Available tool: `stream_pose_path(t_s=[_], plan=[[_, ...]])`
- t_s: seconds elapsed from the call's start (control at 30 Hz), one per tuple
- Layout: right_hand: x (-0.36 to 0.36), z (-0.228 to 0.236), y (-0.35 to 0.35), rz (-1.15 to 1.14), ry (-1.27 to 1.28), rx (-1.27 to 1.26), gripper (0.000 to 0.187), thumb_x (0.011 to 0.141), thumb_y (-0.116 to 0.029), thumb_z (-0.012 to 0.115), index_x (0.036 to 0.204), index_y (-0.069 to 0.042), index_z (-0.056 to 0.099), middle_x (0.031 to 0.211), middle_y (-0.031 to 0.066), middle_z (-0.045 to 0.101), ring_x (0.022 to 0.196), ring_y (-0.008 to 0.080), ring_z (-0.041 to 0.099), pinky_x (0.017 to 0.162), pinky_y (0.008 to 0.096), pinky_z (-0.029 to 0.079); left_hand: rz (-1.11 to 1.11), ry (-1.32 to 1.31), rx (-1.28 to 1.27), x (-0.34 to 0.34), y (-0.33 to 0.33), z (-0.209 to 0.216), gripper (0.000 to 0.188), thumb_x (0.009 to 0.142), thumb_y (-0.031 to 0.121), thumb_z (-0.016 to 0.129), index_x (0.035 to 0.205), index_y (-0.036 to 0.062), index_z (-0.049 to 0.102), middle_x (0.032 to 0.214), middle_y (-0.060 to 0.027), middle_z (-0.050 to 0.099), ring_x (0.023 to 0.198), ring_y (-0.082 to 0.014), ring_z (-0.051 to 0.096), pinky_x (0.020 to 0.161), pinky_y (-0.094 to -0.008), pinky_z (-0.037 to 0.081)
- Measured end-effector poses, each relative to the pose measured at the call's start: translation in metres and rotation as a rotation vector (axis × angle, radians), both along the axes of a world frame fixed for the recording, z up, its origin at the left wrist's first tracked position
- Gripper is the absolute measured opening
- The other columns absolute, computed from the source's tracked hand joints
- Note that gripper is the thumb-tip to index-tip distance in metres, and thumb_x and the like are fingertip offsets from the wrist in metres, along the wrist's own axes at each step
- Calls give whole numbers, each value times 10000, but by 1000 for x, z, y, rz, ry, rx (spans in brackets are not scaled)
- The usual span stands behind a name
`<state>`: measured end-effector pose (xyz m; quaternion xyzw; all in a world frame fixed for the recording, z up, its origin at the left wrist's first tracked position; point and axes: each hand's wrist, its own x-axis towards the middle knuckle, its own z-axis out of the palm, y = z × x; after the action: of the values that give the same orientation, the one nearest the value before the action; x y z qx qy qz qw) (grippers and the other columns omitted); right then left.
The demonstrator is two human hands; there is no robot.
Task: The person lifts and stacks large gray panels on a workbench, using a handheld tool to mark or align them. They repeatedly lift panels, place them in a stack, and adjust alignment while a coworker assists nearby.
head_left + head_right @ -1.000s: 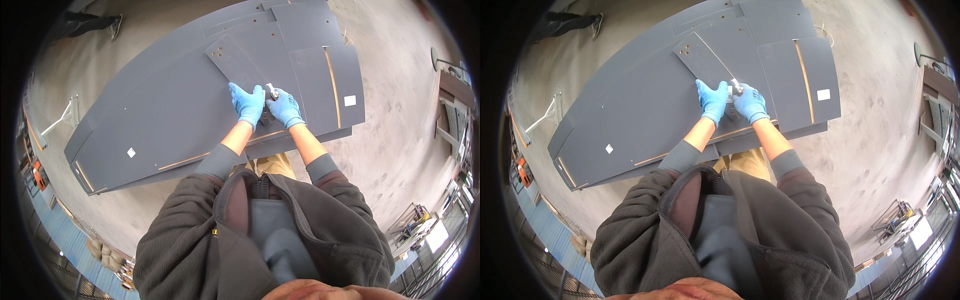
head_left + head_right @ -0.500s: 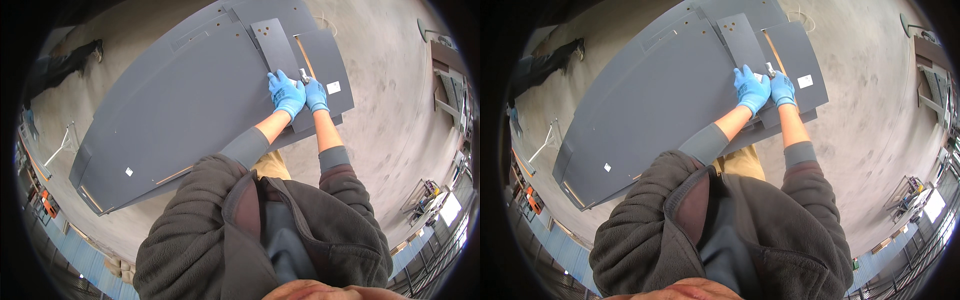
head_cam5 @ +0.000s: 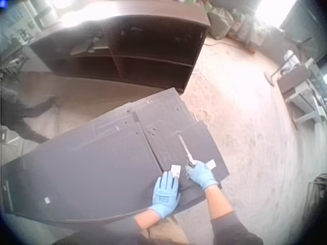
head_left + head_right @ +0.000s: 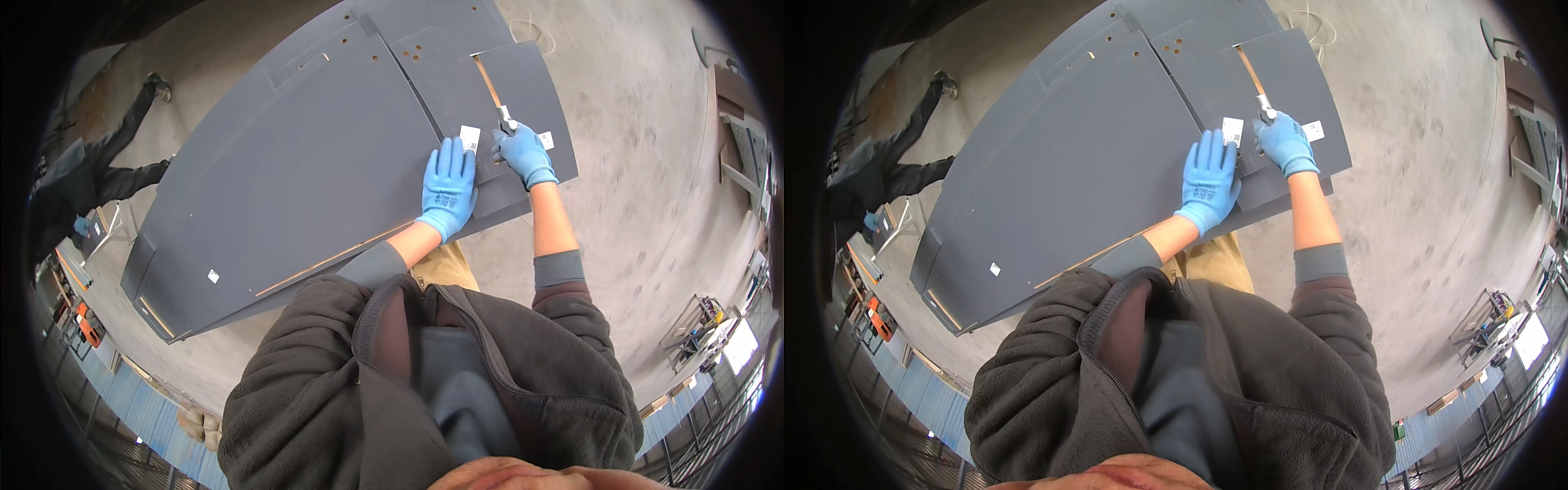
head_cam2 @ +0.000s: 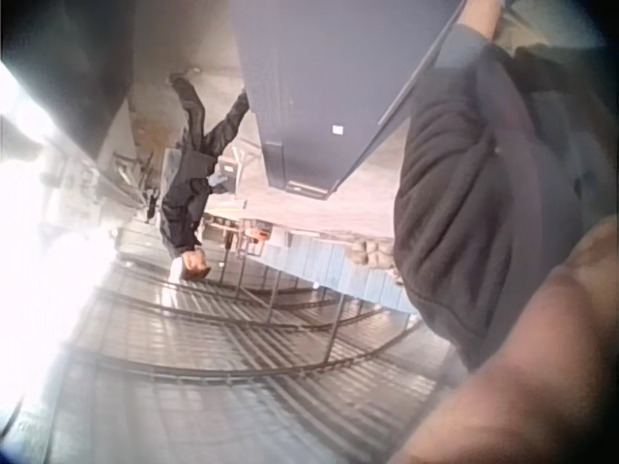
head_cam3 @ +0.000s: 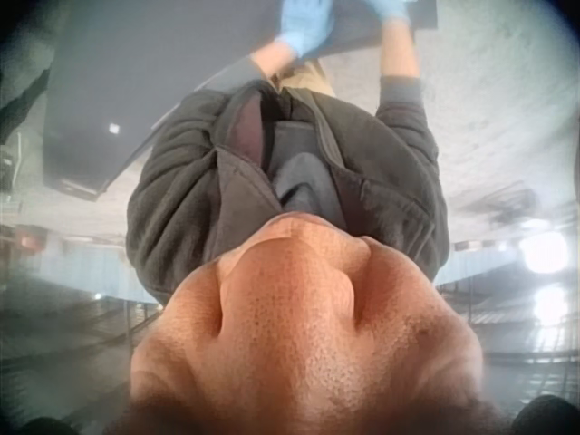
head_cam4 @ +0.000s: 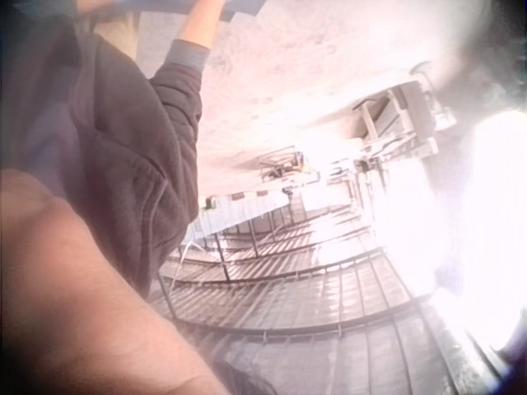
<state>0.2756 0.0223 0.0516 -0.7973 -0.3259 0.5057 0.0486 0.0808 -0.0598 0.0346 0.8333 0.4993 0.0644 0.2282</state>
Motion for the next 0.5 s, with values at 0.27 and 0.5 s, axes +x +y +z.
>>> stream_pose_path(t_s=[0.27,0.5], plan=[[-48,26,59,729,-219,-206,414,964,-349,590,1167,-61,807,1109,164,810,1065,335,772,991,461,561,-250,205,19,5,-32,-36,835,906,385,731,1614,51,444,1672,-222,390,1603,-401,280,1330,-559,160],[-45,3,98,786,-155,-266,428,1024,-350,566,1159,-7,782,1037,183,815,907,330,798,896,450,598,-249,190,106,3,-35,-48,719,924,241,644,1595,50,469,1655,-223,420,1574,-404,339,1315,-570,201]])
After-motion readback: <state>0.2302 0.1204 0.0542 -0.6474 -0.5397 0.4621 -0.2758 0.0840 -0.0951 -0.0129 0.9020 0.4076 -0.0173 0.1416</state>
